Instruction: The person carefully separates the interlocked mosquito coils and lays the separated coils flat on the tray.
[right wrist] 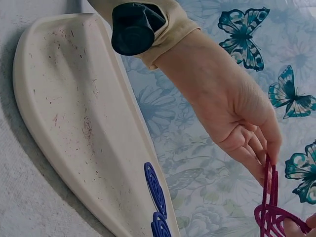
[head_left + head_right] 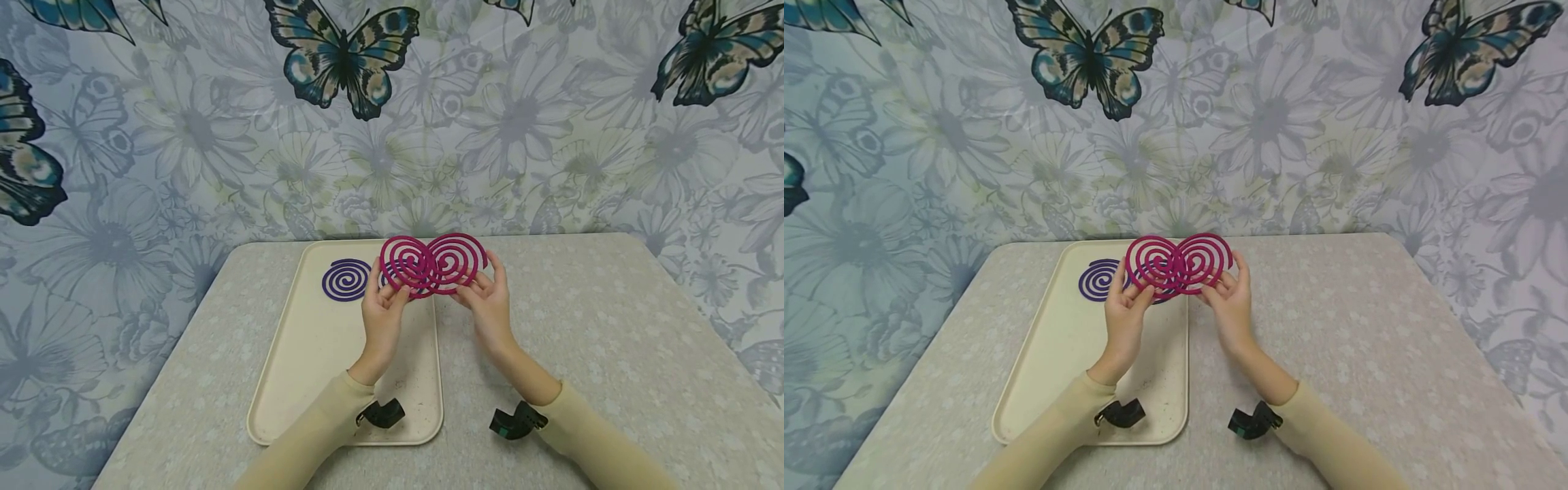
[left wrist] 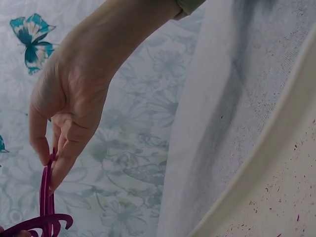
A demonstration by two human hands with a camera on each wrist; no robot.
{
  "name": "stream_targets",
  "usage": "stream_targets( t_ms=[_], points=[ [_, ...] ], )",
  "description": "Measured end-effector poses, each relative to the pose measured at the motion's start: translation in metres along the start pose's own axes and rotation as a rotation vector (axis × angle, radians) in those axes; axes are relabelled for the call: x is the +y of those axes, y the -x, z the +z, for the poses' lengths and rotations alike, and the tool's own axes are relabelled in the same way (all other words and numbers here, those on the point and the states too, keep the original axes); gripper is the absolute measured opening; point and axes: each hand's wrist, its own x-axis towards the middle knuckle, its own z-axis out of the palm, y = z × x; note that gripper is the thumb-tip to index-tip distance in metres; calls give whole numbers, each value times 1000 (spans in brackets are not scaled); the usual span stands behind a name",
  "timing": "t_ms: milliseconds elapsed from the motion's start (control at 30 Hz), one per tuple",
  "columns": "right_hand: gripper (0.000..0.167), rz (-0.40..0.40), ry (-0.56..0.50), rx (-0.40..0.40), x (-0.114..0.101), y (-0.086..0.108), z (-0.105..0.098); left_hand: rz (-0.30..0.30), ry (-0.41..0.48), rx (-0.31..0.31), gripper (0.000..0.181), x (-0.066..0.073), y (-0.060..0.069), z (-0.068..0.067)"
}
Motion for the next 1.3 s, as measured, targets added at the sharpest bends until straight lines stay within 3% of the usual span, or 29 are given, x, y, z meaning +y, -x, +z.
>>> stream_targets(
  t_ms=[267,533,967,1300],
  points=[
    [73,52,-49,11,-2,-4,-3,-45,49,90,68,4,-5,-5],
    [69,100,-113,41,-5,-10,-9,-96,140,114,62,7,-15,-11],
    [67,135,-139,78,-10,-24,-21,-141,115,176,53,7,-32,-27],
    [69,201,-178,87,-14,-28,-24,-158,94,167,52,5,-41,-37]
  ],
)
